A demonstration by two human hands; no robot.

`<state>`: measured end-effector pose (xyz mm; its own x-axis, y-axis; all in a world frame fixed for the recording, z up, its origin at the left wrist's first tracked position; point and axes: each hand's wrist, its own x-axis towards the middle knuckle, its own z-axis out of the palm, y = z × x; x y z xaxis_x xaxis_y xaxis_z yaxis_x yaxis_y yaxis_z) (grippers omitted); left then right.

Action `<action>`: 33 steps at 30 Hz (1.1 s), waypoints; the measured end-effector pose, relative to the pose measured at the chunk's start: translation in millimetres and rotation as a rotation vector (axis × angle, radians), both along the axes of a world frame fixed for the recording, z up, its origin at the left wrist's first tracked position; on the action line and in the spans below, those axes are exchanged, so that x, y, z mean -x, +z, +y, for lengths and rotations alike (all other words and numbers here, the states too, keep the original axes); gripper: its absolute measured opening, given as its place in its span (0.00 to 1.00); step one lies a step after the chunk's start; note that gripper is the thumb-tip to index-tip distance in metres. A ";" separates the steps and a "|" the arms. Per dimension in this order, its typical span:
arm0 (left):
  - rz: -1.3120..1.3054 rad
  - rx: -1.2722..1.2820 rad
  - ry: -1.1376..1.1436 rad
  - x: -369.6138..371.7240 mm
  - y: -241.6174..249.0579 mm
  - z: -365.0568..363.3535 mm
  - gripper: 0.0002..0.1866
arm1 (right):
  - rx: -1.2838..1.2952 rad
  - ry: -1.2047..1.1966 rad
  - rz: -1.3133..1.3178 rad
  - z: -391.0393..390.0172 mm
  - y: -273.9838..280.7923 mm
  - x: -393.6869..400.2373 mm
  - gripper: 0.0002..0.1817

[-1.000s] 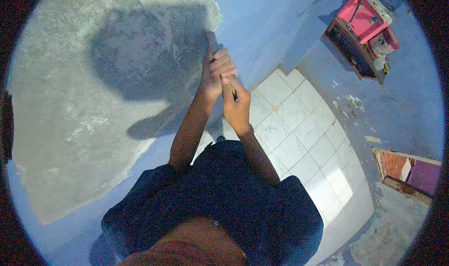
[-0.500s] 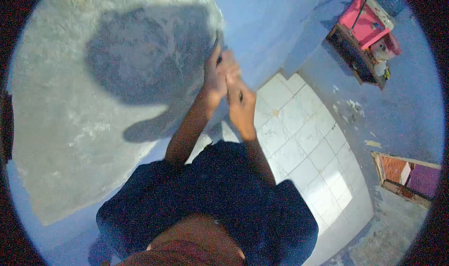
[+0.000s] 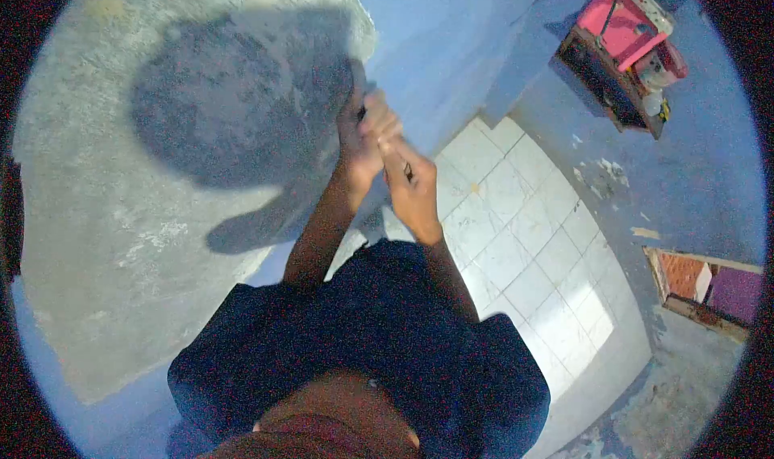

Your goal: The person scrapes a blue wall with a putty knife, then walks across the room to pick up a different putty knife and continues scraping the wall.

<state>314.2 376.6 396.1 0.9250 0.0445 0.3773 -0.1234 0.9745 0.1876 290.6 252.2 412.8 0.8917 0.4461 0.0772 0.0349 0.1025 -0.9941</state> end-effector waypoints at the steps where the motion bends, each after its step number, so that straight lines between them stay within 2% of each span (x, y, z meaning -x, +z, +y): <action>1: 0.128 -0.160 0.132 -8.5 7.2 5.3 0.20 | -0.008 -0.028 -0.079 6.8 -3.4 -2.9 0.14; 2: 0.270 -0.311 0.263 -10.9 21.6 5.4 0.20 | -0.006 -0.059 -0.143 9.9 -6.3 -1.8 0.15; 4: 0.463 -0.360 0.342 0.7 27.5 -6.8 0.21 | 0.031 -0.017 -0.023 1.6 0.3 -2.6 0.13; 6: 0.471 -0.210 0.253 -3.4 36.9 -9.5 0.24 | 0.018 0.018 0.040 -2.5 4.6 -4.9 0.13; 7: 0.307 -0.163 0.199 1.4 13.3 -4.9 0.26 | 0.019 -0.018 -0.107 -3.0 -3.5 1.6 0.13; 8: 0.302 -0.348 0.374 -5.2 21.8 -3.2 0.26 | 0.001 0.031 0.008 -1.7 -0.2 4.6 0.13; 9: 0.300 -0.531 0.542 -12.1 28.0 -4.8 0.26 | 0.002 -0.003 -0.102 6.6 -3.0 -7.5 0.13; 10: 0.293 -0.474 0.456 -10.1 28.9 -5.7 0.23 | 0.022 -0.035 -0.192 8.5 -9.5 -14.0 0.14; 12: 0.293 -0.361 0.288 -4.9 31.8 -8.1 0.20 | 0.046 0.000 -0.011 -6.4 -1.3 -11.8 0.14; 14: 0.069 -0.106 0.056 -13.9 4.8 3.0 0.19 | 0.000 -0.001 0.021 -4.6 -2.9 -10.7 0.14; 18: 0.305 -0.026 0.029 -19.2 15.9 5.6 0.28 | -0.045 0.027 0.071 4.8 0.4 -16.4 0.12; 19: 0.358 0.044 0.049 -19.3 18.3 -4.2 0.27 | -0.033 0.031 0.091 -0.9 -0.5 -15.1 0.12; 22: 0.339 -0.008 0.109 0.2 13.3 -6.3 0.26 | -0.016 -0.004 -0.066 -4.7 -7.2 -2.1 0.12; 23: 0.237 0.052 0.020 -5.7 8.6 1.4 0.26 | -0.020 0.007 -0.044 2.5 -6.4 -4.3 0.13; 26: 0.483 -0.089 0.149 -27.4 31.4 -5.1 0.26 | -0.079 -0.010 0.078 6.1 2.2 -21.0 0.12; 27: 0.420 -0.048 0.118 -20.1 26.0 -6.3 0.25 | 0.027 0.003 0.043 -3.9 3.2 -19.8 0.12; 29: 0.263 0.007 0.050 -9.4 6.3 -2.6 0.25 | -0.004 0.040 0.035 -5.1 1.3 -7.1 0.13; 32: -0.083 -0.020 -0.077 -31.8 -16.4 15.0 0.21 | 0.024 0.018 0.054 -3.3 -4.3 -5.0 0.16; 33: 0.024 0.149 -0.063 -29.0 -5.3 0.0 0.22 | 0.067 0.014 0.035 -11.3 -4.8 -3.6 0.16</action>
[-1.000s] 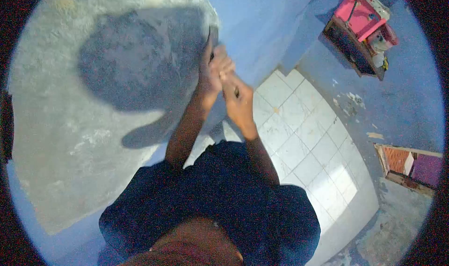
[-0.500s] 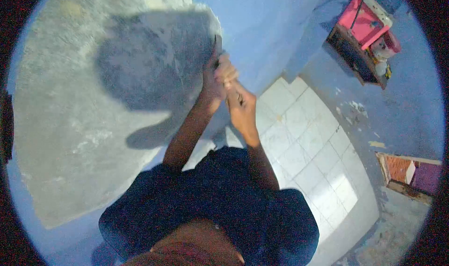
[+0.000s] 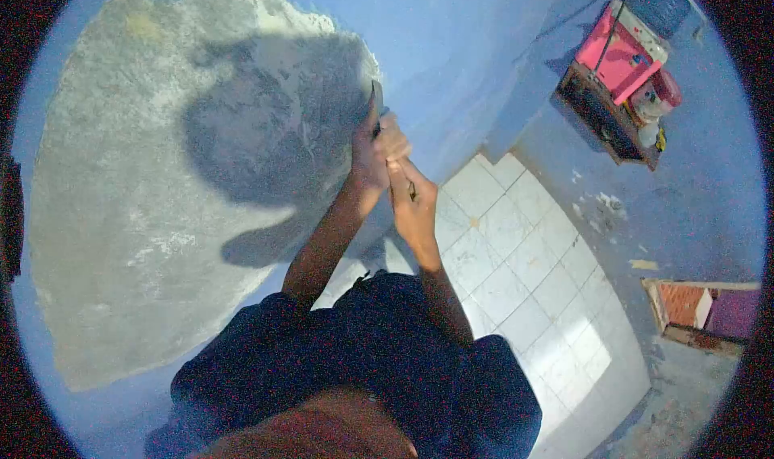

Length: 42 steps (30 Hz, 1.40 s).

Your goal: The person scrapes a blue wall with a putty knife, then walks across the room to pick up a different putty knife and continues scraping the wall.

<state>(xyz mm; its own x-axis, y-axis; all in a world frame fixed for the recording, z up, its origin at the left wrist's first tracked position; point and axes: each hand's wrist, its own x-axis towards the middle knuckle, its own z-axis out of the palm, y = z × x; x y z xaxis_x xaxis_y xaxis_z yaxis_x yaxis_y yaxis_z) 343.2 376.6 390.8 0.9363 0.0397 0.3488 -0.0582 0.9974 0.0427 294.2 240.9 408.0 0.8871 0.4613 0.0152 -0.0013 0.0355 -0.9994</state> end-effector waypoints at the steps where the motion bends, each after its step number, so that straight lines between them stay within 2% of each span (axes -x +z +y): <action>1: 0.077 -0.024 0.050 8.2 6.7 -5.4 0.23 | 0.017 -0.001 -0.058 2.3 5.8 -11.5 0.16; 2: 0.127 -0.069 0.095 15.9 11.0 -8.4 0.24 | -0.051 -0.027 -0.149 4.9 -0.2 -7.9 0.15; 4: 0.127 -0.122 0.103 12.6 5.1 -1.1 0.27 | -0.048 -0.022 -0.090 10.9 0.1 -11.9 0.15; 7: 0.451 -0.238 0.207 2.9 33.5 -11.2 0.26 | -0.079 0.037 0.099 3.7 11.0 -14.5 0.14; 8: 0.369 -0.192 0.167 13.6 24.0 -12.8 0.26 | -0.114 0.067 0.156 0.2 12.5 -14.1 0.13; 10: 0.177 -0.125 0.086 22.7 5.5 -4.9 0.26 | -0.080 0.064 0.023 3.6 -11.6 -8.8 0.14; 12: 0.463 -0.450 0.377 8.4 27.8 -8.2 0.26 | -0.039 -0.045 -0.189 14.4 -10.6 -10.1 0.14; 14: 0.559 -0.441 0.342 2.7 45.2 -15.2 0.27 | -0.073 0.004 -0.005 5.3 5.4 -14.1 0.13; 15: 0.466 -0.334 0.250 11.3 30.0 -15.6 0.27 | -0.094 0.034 0.068 0.8 10.6 -17.6 0.13; 16: 0.346 -0.251 0.156 16.2 12.4 -6.3 0.27 | -0.061 -0.021 -0.040 1.5 0.7 -8.3 0.12; 17: 0.227 -0.162 0.058 20.4 11.6 -3.3 0.27 | -0.113 0.006 -0.017 4.8 -0.4 -0.1 0.12; 19: 0.251 -0.119 0.080 18.2 7.3 3.7 0.26 | -0.128 0.060 0.127 8.8 1.3 0.0 0.12; 21: 0.312 -0.097 0.126 19.9 3.6 -5.6 0.26 | -0.086 0.055 0.022 5.3 8.1 -6.2 0.12; 24: -0.070 0.049 -0.009 23.5 8.8 -6.9 0.21 | -0.063 -0.003 -0.091 3.5 5.1 3.2 0.13; 25: -0.078 0.044 -0.067 10.1 12.9 3.7 0.21 | -0.076 -0.038 -0.124 9.5 4.3 4.1 0.14; 26: -0.066 0.055 -0.122 0.0 8.0 12.0 0.21 | -0.081 -0.072 -0.313 15.3 5.3 -4.2 0.14; 27: -0.053 0.072 -0.175 -1.2 7.2 11.7 0.21 | -0.093 -0.049 -0.226 14.9 5.8 -2.3 0.14; 29: 0.042 0.080 -0.099 6.8 7.5 0.8 0.22 | -0.115 0.001 -0.078 10.3 12.0 -5.5 0.14; 31: 0.181 0.057 -0.026 23.9 11.0 -2.9 0.26 | -0.082 0.007 -0.054 7.6 7.8 0.3 0.14; 34: 0.286 -0.068 -0.010 4.9 12.3 9.8 0.25 | -0.114 -0.013 -0.057 17.7 11.2 -6.1 0.14; 36: 0.331 -0.034 0.030 18.5 12.2 -5.3 0.24 | -0.096 0.002 -0.070 6.0 13.5 -7.5 0.12; 37: 0.337 -0.034 0.048 18.0 17.9 -7.1 0.24 | -0.080 0.012 -0.059 4.8 13.1 -6.9 0.12; 38: -0.036 0.027 -0.069 19.6 13.4 -5.1 0.19 | -0.062 0.021 -0.040 3.4 9.0 -3.1 0.12; 39: 0.009 -0.022 -0.049 12.9 10.7 1.4 0.19 | -0.048 0.024 -0.018 6.4 3.8 -2.0 0.12; 40: 0.058 -0.066 -0.030 3.5 7.0 7.7 0.20 | -0.070 -0.061 -0.223 13.5 -2.7 -8.3 0.11; 41: 0.120 -0.097 -0.008 1.0 6.1 8.3 0.20 | -0.077 -0.051 -0.177 11.4 -1.0 -7.8 0.11; 42: 0.100 0.056 -0.106 -3.6 6.7 1.9 0.21 | -0.076 -0.035 -0.131 3.9 4.6 -7.2 0.11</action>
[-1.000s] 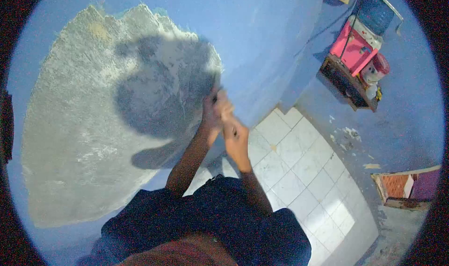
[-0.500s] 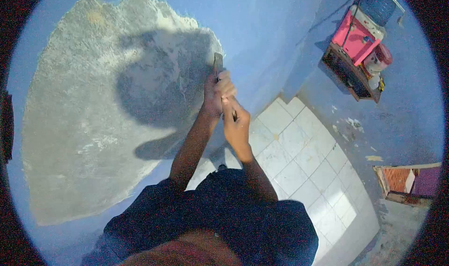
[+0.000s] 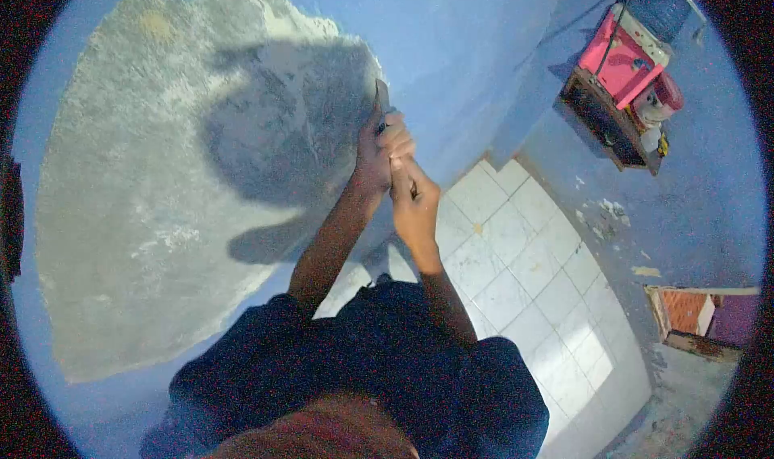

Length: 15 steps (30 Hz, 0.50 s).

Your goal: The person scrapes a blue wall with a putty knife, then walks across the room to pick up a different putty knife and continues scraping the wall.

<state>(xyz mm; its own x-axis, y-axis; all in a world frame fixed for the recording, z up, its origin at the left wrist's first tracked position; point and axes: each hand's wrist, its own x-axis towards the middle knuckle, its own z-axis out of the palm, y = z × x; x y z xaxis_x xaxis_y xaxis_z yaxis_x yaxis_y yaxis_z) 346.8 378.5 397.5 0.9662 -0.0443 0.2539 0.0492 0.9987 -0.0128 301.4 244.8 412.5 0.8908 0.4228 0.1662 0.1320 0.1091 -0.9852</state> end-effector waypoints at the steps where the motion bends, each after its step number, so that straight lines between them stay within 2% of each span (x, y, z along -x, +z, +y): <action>1: -0.038 0.013 0.021 8.2 -3.3 -3.5 0.22 | -0.015 0.016 0.025 -1.3 5.8 -4.5 0.11; 2: -0.094 0.011 0.031 14.8 -7.3 -3.6 0.22 | -0.019 -0.044 -0.106 -0.3 -0.6 1.4 0.11; 3: -0.141 0.013 0.042 18.9 -3.5 -3.0 0.22 | 0.037 0.047 0.019 -0.8 -5.1 3.1 0.12; 4: 0.098 -0.054 0.102 17.6 -0.1 0.6 0.22 | -0.003 0.004 -0.077 7.5 -7.2 -2.4 0.12; 5: 0.114 -0.100 0.098 10.6 9.0 1.7 0.22 | -0.036 -0.037 -0.167 14.4 -8.0 -7.3 0.13; 7: 0.171 -0.159 0.109 1.6 13.7 -2.3 0.21 | -0.003 0.009 0.024 3.8 2.5 -3.8 0.13; 8: 0.159 -0.119 0.103 5.9 9.9 -6.0 0.22 | 0.001 0.027 0.102 2.1 8.9 -6.5 0.14; 11: -0.187 -0.012 0.027 14.7 -1.0 2.1 0.21 | 0.021 -0.015 -0.071 9.3 1.4 -3.7 0.13; 12: -0.150 -0.041 0.028 8.2 0.3 3.9 0.21 | 0.044 -0.043 -0.146 10.9 6.3 -6.1 0.13; 14: -0.064 -0.076 0.045 -5.1 0.9 1.3 0.22 | 0.071 0.029 0.043 -2.6 18.0 -3.1 0.13; 15: -0.108 -0.052 0.059 0.9 0.9 -1.3 0.22 | 0.069 0.060 0.117 -3.4 22.6 -7.3 0.13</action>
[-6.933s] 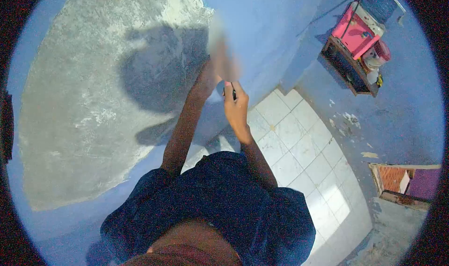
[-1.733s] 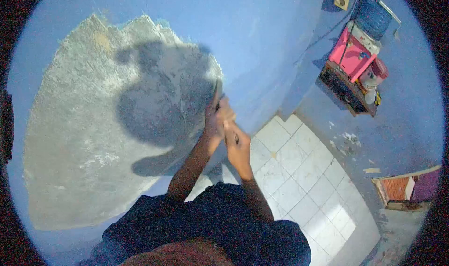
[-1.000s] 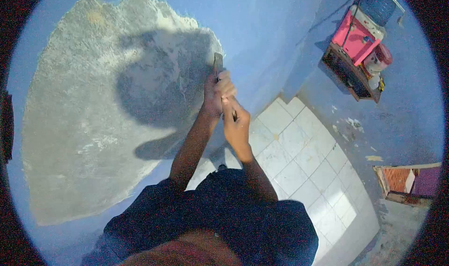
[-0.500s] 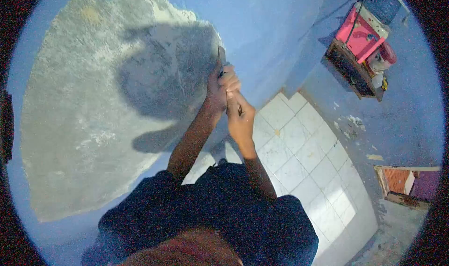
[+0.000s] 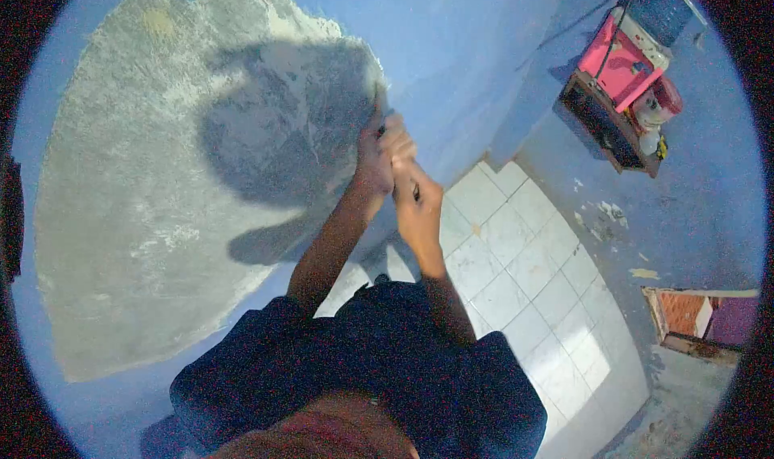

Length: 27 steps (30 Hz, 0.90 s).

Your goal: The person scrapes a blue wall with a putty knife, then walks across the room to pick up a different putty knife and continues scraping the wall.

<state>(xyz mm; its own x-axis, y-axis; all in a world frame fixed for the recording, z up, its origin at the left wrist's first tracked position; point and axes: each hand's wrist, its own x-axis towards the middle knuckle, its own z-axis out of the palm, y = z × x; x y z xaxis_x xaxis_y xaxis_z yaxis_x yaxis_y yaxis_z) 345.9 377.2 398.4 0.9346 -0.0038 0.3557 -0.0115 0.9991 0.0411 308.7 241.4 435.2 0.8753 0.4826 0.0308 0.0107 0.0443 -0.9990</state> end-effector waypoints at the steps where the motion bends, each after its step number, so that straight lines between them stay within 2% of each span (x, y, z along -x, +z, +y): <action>1: -0.050 0.021 0.010 12.2 -0.9 -4.2 0.22 | -0.041 -0.040 -0.100 4.2 -10.6 0.6 0.13; 3: -0.108 0.006 -0.020 12.4 2.0 3.0 0.23 | -0.089 -0.084 -0.217 13.8 -13.2 -1.3 0.13; 4: 0.013 -0.014 0.006 8.0 0.8 4.0 0.24 | -0.089 -0.083 -0.218 14.0 -13.6 0.3 0.13; 5: 0.135 -0.024 0.040 6.7 13.0 -3.2 0.24 | -0.040 -0.008 0.015 6.1 -9.0 -1.5 0.14; 7: 0.318 -0.011 0.128 11.2 17.0 -11.6 0.25 | -0.034 -0.068 -0.148 -0.2 -13.4 8.5 0.14; 10: 0.232 -0.073 0.124 22.5 11.4 -1.0 0.26 | -0.112 -0.121 -0.352 16.8 -28.0 -1.2 0.13; 12: 0.449 -0.170 0.197 14.2 19.9 -7.8 0.25 | -0.036 -0.079 -0.152 14.1 -11.5 -3.2 0.12; 13: 0.512 -0.205 0.251 13.9 31.5 -18.0 0.25 | -0.128 -0.062 -0.027 12.3 -5.5 -4.8 0.12; 14: 0.557 -0.248 0.308 9.3 45.2 -21.0 0.24 | -0.112 -0.077 -0.072 10.9 -9.6 -0.5 0.13; 15: 0.332 -0.306 0.318 17.3 30.6 -16.5 0.23 | -0.103 -0.095 -0.121 9.3 -18.9 8.3 0.14; 16: 0.354 -0.270 0.289 11.4 19.0 -8.1 0.24 | -0.093 -0.114 -0.165 9.4 -23.6 12.0 0.15; 17: 0.384 -0.242 0.253 8.9 17.9 -1.4 0.24 | -0.053 -0.059 -0.103 12.2 -17.9 11.2 0.14; 18: 0.427 -0.208 0.212 13.7 32.3 -2.9 0.24 | -0.092 -0.066 -0.084 15.1 -11.8 5.8 0.12; 19: 0.577 -0.445 0.406 6.5 45.5 -12.8 0.26 | -0.112 -0.063 -0.056 14.6 -6.0 -3.2 0.11; 21: 0.459 -0.333 0.341 15.4 29.9 -19.8 0.26 | -0.063 -0.029 0.006 0.6 3.7 -4.5 0.11; 22: 0.377 -0.296 0.309 13.8 25.1 -16.6 0.26 | -0.057 -0.035 -0.050 0.9 1.8 -1.9 0.12; 23: 0.044 -0.033 0.107 19.4 28.0 -13.4 0.25 | -0.053 -0.043 -0.103 3.9 -4.8 2.4 0.13; 25: 0.298 -0.178 0.190 6.6 35.1 -2.6 0.25 | -0.051 -0.079 -0.280 12.2 -13.4 -5.5 0.13; 27: 0.542 -0.250 0.301 6.5 57.4 -19.2 0.25 | -0.006 -0.009 -0.084 -1.4 -2.4 -5.8 0.13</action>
<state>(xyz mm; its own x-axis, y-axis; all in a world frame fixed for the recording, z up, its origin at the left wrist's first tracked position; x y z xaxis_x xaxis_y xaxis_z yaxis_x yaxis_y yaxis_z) 339.4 358.0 455.8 0.9540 0.2641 -0.1420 -0.2012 0.9149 0.3499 314.5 239.9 432.8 0.8739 0.4740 0.1075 0.0953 0.0499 -0.9942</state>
